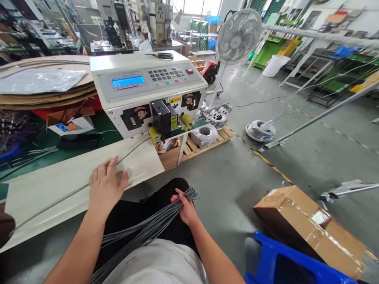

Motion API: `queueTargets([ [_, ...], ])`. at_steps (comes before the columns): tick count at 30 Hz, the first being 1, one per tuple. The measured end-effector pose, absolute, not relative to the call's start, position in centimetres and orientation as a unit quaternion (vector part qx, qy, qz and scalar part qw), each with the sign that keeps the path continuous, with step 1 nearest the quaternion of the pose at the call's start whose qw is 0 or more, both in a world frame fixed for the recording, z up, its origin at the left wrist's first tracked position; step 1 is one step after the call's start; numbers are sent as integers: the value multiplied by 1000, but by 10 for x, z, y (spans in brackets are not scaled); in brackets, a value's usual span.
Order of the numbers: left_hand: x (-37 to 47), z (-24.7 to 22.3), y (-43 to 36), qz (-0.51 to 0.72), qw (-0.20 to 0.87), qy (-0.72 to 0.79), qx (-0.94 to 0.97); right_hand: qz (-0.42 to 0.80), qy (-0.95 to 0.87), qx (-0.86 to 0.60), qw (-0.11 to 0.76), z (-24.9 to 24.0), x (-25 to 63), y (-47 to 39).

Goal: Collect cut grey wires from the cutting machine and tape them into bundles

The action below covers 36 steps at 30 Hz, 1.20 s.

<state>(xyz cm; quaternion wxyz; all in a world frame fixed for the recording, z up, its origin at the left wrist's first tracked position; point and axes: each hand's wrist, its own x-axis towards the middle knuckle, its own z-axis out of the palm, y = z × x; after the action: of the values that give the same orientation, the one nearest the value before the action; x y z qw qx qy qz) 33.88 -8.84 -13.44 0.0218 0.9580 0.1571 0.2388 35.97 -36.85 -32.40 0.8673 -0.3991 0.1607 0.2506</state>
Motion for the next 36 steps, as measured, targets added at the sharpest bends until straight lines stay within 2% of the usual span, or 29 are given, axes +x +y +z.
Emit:
queueTargets([
  [7, 330, -126, -93, 222, 36, 136, 965, 253, 157, -401, 866, -326, 360, -369],
  [13, 298, -131, -88, 163, 6, 99, 982, 259, 144, -411, 862, -328, 361, -370],
  [18, 266, -142, -86, 231, 59, 32, 971, 265, 154, -417, 856, -325, 362, -368],
  [21, 255, -161, -111, 204, 114, -1, 972, 277, 160, -418, 850, -323, 362, -367],
  [28, 262, -249, -178, -38, 190, 3, 981, 265, 128, -413, 862, -324, 358, -367],
  [36, 265, -272, -179, -60, 212, -38, 975, 257, 124, -421, 861, -319, 356, -367],
])
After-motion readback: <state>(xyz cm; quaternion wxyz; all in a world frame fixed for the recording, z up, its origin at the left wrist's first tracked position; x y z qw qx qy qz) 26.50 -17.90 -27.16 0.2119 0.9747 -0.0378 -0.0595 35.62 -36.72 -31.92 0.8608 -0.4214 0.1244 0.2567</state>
